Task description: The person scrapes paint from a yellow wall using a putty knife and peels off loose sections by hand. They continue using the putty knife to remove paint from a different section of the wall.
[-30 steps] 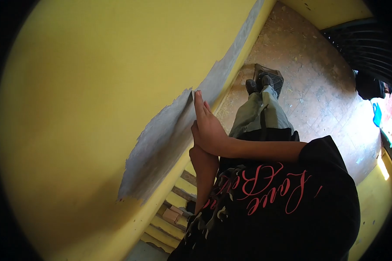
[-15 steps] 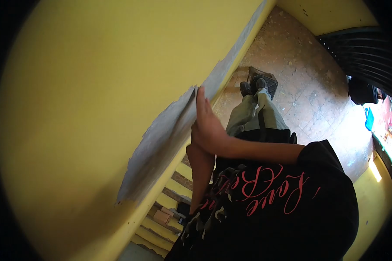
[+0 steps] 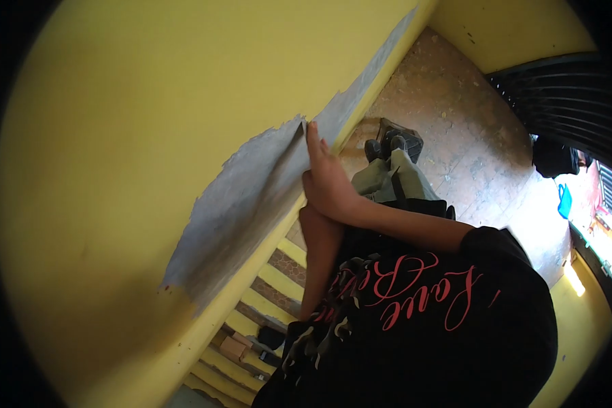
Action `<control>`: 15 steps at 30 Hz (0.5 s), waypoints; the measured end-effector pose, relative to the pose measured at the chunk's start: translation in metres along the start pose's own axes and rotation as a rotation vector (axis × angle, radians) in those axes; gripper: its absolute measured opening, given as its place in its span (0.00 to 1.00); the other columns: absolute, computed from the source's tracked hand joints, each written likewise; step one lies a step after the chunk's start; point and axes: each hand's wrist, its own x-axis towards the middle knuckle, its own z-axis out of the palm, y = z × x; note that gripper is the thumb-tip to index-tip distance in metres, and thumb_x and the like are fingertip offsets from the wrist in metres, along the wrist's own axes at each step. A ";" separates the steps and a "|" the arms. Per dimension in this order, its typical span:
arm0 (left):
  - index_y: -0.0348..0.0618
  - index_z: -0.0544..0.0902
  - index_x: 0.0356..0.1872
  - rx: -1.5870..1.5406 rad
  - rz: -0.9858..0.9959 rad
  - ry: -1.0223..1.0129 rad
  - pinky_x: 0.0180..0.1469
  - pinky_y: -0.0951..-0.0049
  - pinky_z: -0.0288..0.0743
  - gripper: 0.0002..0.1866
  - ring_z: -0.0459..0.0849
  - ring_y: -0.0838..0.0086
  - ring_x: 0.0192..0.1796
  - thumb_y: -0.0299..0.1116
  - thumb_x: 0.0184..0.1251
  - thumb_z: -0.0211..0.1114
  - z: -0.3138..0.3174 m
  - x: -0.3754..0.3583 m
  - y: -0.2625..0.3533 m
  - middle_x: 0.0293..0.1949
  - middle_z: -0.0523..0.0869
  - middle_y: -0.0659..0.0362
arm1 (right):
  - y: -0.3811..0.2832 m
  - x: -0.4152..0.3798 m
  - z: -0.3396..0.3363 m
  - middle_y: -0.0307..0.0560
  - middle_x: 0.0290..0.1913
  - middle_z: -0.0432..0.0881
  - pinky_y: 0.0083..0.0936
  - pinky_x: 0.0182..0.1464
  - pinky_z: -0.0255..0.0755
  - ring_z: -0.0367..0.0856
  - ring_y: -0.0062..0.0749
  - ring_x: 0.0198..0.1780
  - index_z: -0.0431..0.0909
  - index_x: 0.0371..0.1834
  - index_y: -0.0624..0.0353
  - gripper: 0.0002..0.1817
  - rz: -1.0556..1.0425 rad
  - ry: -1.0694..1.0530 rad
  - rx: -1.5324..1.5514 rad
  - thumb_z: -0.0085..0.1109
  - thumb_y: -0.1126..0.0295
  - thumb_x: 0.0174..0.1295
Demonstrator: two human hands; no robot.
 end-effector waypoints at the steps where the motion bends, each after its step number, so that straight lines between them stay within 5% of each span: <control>1: 0.38 0.80 0.42 0.080 -0.117 -0.004 0.40 0.47 0.74 0.16 0.82 0.40 0.39 0.40 0.60 0.63 -0.009 -0.001 0.004 0.32 0.84 0.38 | -0.005 -0.002 0.010 0.87 0.69 0.47 0.49 0.75 0.45 0.45 0.72 0.74 0.37 0.69 0.84 0.43 0.010 0.042 0.016 0.45 0.86 0.47; 4: 0.34 0.83 0.36 0.063 -0.077 -0.004 0.39 0.52 0.74 0.09 0.83 0.44 0.41 0.29 0.58 0.62 -0.014 0.007 0.005 0.34 0.85 0.40 | -0.001 0.004 0.013 0.86 0.69 0.50 0.49 0.75 0.47 0.47 0.70 0.74 0.40 0.69 0.84 0.42 -0.018 0.124 0.005 0.44 0.86 0.47; 6: 0.33 0.82 0.35 0.066 -0.088 -0.011 0.39 0.53 0.74 0.09 0.83 0.44 0.42 0.28 0.58 0.61 -0.003 0.010 0.012 0.35 0.84 0.38 | 0.009 0.012 -0.005 0.88 0.68 0.49 0.50 0.75 0.47 0.46 0.71 0.74 0.39 0.68 0.85 0.40 0.031 -0.021 -0.006 0.43 0.86 0.49; 10: 0.29 0.81 0.34 0.009 -0.139 0.027 0.40 0.52 0.74 0.08 0.82 0.42 0.43 0.26 0.59 0.59 -0.001 0.000 0.013 0.36 0.83 0.36 | 0.007 0.005 0.006 0.89 0.68 0.48 0.50 0.74 0.47 0.46 0.73 0.73 0.39 0.67 0.86 0.39 -0.013 0.018 0.010 0.43 0.85 0.51; 12: 0.29 0.80 0.38 -0.049 -0.180 0.122 0.40 0.52 0.74 0.10 0.82 0.42 0.43 0.27 0.61 0.59 -0.023 -0.004 0.023 0.36 0.84 0.37 | 0.002 0.001 0.021 0.92 0.64 0.52 0.49 0.73 0.51 0.57 0.84 0.64 0.36 0.69 0.83 0.40 -0.034 0.078 0.005 0.44 0.83 0.54; 14: 0.31 0.78 0.44 -0.010 -0.239 0.060 0.41 0.53 0.75 0.13 0.82 0.43 0.45 0.29 0.62 0.60 -0.023 -0.003 0.009 0.38 0.84 0.38 | 0.000 -0.001 0.020 0.92 0.65 0.50 0.50 0.73 0.50 0.54 0.83 0.66 0.34 0.68 0.85 0.40 -0.046 0.059 -0.003 0.44 0.83 0.54; 15: 0.34 0.77 0.49 0.087 -0.077 0.072 0.40 0.51 0.74 0.16 0.82 0.42 0.42 0.31 0.62 0.61 -0.012 -0.004 -0.012 0.34 0.84 0.39 | -0.002 -0.001 0.021 0.91 0.67 0.47 0.51 0.74 0.49 0.50 0.79 0.70 0.34 0.68 0.86 0.41 -0.007 0.054 0.009 0.44 0.83 0.54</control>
